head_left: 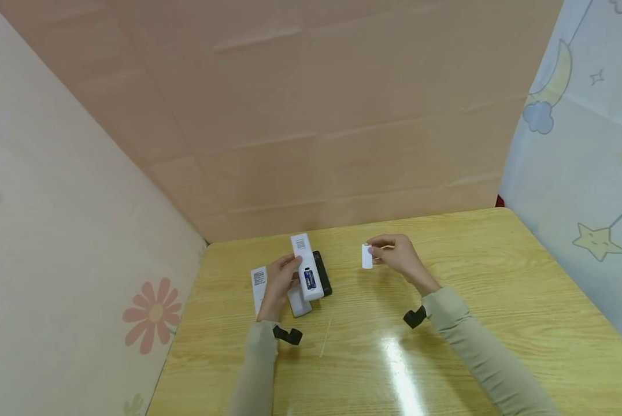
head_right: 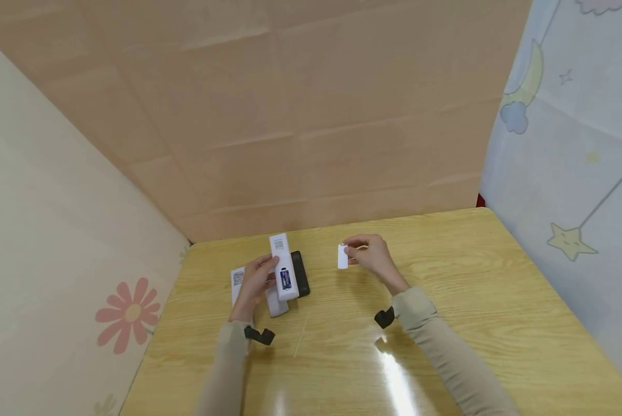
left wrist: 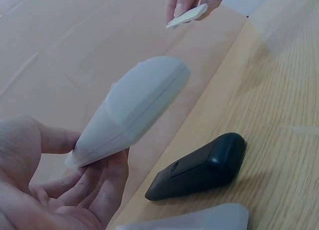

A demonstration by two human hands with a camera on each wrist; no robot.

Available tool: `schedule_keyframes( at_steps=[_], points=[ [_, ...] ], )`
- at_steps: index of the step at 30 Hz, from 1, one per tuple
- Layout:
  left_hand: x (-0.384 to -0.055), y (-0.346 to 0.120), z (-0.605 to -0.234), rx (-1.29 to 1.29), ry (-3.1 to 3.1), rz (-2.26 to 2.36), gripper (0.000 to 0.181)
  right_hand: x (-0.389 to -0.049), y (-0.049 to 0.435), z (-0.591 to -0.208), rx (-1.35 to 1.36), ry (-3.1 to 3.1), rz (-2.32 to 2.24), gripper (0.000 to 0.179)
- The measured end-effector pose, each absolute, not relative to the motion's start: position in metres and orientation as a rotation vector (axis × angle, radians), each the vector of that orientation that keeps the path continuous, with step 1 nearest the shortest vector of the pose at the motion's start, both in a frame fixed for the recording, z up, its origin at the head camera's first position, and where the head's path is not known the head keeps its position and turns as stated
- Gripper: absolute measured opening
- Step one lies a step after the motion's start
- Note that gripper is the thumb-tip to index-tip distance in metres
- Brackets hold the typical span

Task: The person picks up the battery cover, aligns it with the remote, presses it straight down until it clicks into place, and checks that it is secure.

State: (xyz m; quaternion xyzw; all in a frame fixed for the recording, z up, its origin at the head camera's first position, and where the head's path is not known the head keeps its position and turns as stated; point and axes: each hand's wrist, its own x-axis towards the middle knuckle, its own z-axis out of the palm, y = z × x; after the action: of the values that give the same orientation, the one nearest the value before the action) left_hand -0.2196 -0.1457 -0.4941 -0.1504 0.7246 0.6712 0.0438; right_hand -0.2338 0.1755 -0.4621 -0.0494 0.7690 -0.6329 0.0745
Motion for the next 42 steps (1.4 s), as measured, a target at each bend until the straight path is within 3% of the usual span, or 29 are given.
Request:
schedule_keyframes(
  at_steps=[42],
  points=[
    [-0.223, -0.100, -0.490, -0.325, 2.089, 2.065, 0.050, -0.215, 0.154, -0.441, -0.239, 2.286, -1.923, 0.027]
  ],
)
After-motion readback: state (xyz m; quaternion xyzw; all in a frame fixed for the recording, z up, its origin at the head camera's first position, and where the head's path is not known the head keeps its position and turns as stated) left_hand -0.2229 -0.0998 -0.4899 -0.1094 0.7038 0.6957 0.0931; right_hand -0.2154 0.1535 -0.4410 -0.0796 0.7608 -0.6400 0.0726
